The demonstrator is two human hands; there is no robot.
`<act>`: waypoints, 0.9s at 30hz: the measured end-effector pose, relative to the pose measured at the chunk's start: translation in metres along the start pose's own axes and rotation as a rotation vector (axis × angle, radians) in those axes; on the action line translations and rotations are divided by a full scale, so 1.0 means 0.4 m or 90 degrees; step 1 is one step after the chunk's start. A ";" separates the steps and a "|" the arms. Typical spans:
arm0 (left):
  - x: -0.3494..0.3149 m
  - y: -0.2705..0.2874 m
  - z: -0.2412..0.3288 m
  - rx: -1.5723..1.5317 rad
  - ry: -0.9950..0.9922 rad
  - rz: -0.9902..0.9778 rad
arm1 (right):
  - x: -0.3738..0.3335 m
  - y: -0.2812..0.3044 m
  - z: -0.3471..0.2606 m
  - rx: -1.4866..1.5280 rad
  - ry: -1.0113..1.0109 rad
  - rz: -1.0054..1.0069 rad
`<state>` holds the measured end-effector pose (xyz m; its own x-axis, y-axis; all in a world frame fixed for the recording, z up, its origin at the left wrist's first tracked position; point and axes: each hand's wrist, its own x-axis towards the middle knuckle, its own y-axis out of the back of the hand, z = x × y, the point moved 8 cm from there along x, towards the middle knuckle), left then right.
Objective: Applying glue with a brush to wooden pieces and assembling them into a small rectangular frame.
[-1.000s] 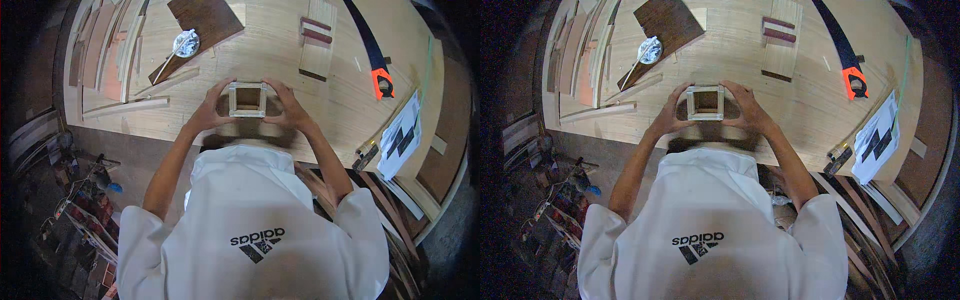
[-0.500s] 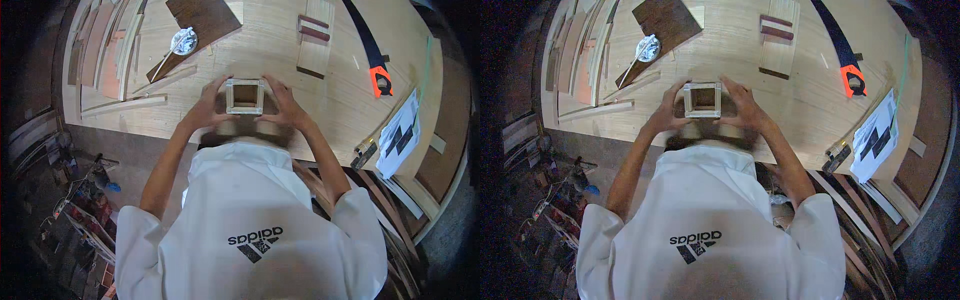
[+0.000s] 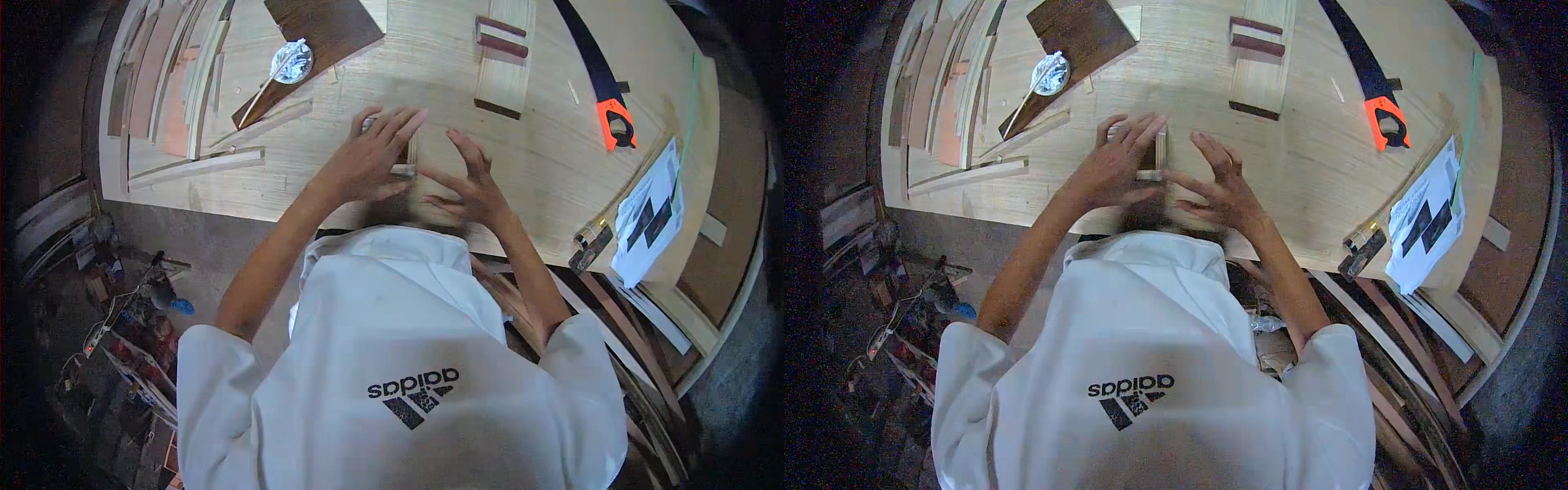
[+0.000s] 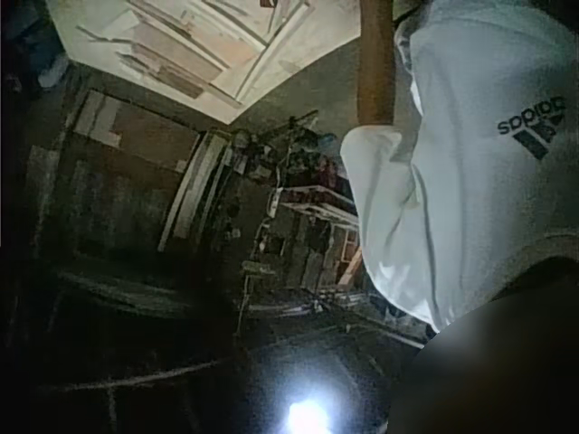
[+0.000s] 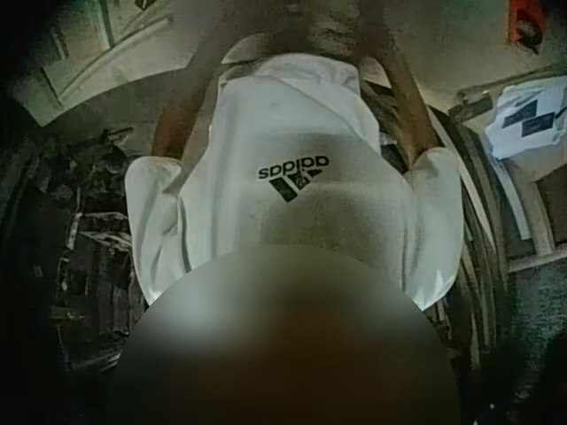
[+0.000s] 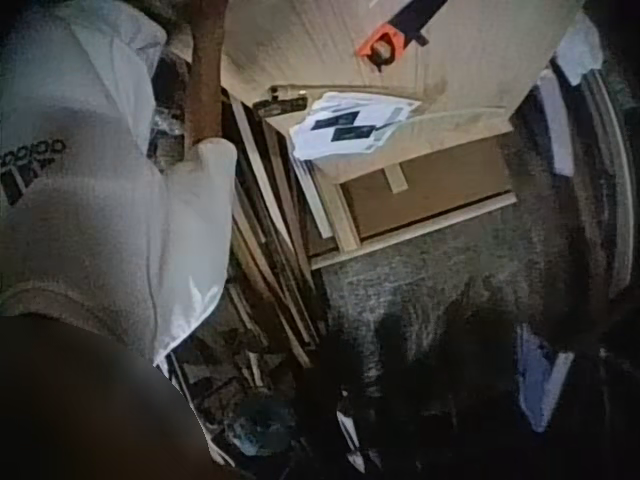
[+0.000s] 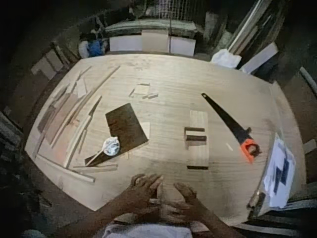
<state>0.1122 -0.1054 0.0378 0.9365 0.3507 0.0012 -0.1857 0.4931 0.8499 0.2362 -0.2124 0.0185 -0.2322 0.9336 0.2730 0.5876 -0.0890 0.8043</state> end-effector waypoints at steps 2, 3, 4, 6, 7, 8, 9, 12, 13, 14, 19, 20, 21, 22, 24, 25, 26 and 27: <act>0.003 0.001 0.000 -0.008 0.000 0.007 | 0.006 0.006 -0.007 -0.005 0.013 0.014; 0.003 0.001 -0.004 -0.007 0.010 0.001 | 0.008 0.010 -0.014 -0.007 0.028 0.026; 0.004 0.001 -0.008 -0.004 0.022 -0.004 | 0.008 0.008 -0.014 -0.007 0.029 0.027; 0.009 0.004 -0.005 -0.001 0.021 -0.001 | 0.009 0.005 -0.011 -0.005 0.021 0.031; 0.009 0.005 -0.004 0.001 0.020 0.002 | 0.010 0.006 -0.011 -0.003 0.023 0.031; 0.009 0.003 -0.006 0.002 0.022 0.003 | 0.011 0.004 -0.006 -0.002 0.007 0.020; 0.009 0.004 -0.007 -0.011 0.021 0.015 | 0.012 0.002 -0.001 -0.001 -0.009 0.009; 0.001 -0.001 -0.013 -0.031 0.014 0.041 | 0.019 0.002 -0.002 -0.015 -0.015 -0.013; 0.001 0.004 -0.011 -0.037 0.004 0.054 | 0.018 0.000 0.003 -0.015 -0.015 -0.013; 0.002 0.004 -0.011 -0.037 0.004 0.054 | 0.016 -0.002 0.003 -0.035 0.001 -0.011; 0.004 0.009 -0.011 -0.046 0.002 0.051 | 0.008 -0.001 0.009 -0.092 0.019 -0.009; 0.006 0.010 -0.009 -0.045 0.002 0.051 | 0.004 0.000 0.014 -0.078 0.008 0.009; 0.007 0.012 -0.006 -0.043 -0.001 0.055 | -0.001 0.001 0.019 -0.063 -0.002 0.027; 0.005 0.011 -0.006 -0.042 -0.002 0.059 | 0.003 0.001 0.012 -0.062 -0.001 0.027; 0.003 0.007 -0.011 -0.041 -0.002 0.062 | 0.011 0.002 -0.003 -0.045 -0.004 0.041; 0.005 0.007 -0.011 -0.042 -0.005 0.066 | 0.015 0.001 -0.006 -0.045 -0.004 0.041; 0.003 0.007 -0.011 -0.042 -0.006 0.066 | 0.019 -0.001 -0.013 -0.046 0.010 0.040; 0.001 0.005 -0.013 -0.044 -0.002 0.056 | 0.021 -0.001 -0.019 -0.047 0.023 0.039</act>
<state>0.1107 -0.1001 0.0366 0.9165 0.3929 0.0754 -0.2868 0.5138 0.8085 0.2281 -0.2071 0.0246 -0.2266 0.9126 0.3403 0.5424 -0.1720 0.8223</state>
